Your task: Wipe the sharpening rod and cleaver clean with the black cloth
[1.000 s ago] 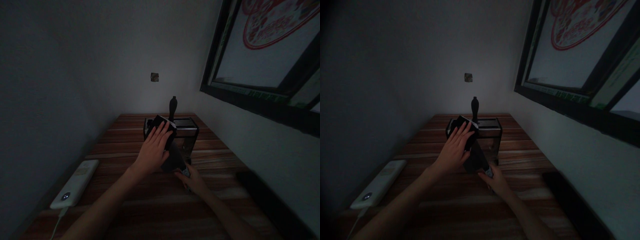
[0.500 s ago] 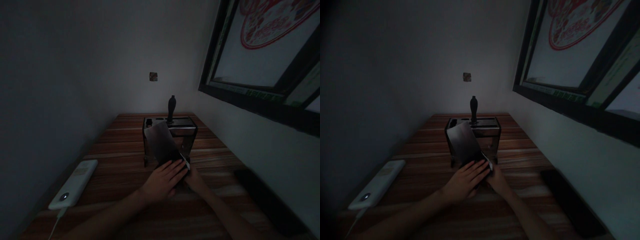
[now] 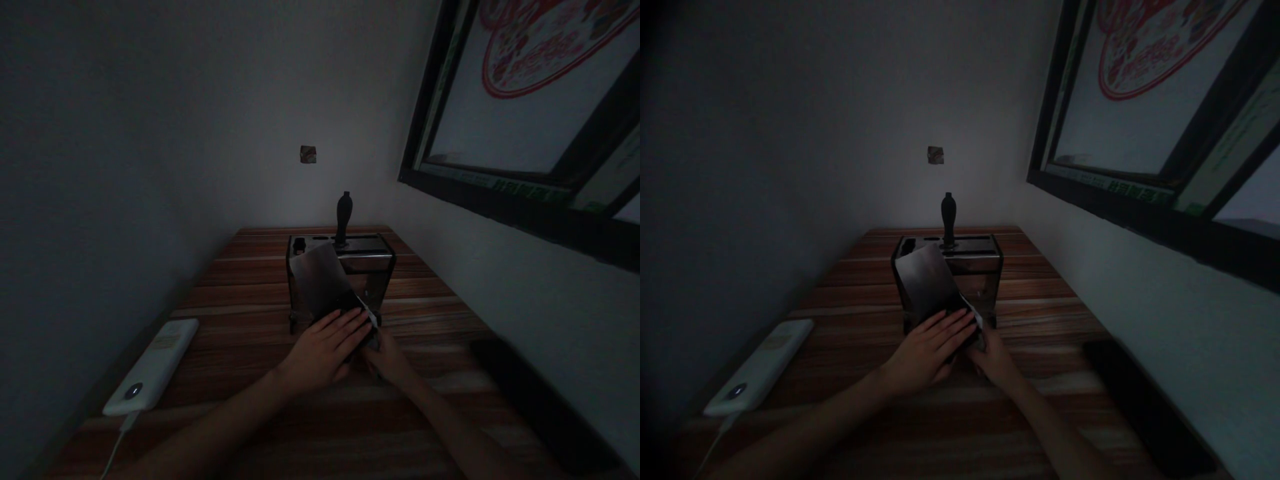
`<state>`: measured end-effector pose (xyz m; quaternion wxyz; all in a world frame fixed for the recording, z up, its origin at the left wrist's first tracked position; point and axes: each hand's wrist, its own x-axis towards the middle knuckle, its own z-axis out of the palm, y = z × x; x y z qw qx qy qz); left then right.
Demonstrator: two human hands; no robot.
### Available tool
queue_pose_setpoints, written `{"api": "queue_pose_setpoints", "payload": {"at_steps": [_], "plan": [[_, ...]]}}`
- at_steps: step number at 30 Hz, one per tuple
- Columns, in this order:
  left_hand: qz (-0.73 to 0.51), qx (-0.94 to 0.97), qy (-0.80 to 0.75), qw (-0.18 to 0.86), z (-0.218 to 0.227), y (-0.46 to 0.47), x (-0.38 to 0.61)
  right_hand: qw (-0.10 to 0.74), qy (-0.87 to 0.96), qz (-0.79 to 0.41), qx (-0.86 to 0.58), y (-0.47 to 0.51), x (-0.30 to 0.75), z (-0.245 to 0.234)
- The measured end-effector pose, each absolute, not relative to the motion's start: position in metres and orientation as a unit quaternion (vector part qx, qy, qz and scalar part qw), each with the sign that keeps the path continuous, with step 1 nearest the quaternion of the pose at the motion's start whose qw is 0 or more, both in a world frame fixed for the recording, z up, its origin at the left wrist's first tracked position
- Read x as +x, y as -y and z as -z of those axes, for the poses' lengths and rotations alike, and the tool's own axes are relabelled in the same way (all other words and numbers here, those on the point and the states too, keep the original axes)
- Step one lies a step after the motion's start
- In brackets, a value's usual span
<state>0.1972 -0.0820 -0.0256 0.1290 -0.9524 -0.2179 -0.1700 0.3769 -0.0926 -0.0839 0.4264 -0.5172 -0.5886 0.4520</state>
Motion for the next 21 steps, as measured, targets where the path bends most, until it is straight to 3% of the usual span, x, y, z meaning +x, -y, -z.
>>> {"api": "queue_pose_setpoints", "payload": {"at_steps": [13,21], "plan": [[0.292,-0.880,0.337,0.160,-0.045,0.039,0.183,0.402,0.576,-0.472,-0.533,0.094,0.375,0.085],[0.302,-0.873,0.350,0.157,-0.050,0.037,0.186,0.398,0.582,-0.466,-0.534,0.094,0.376,0.086]]}}
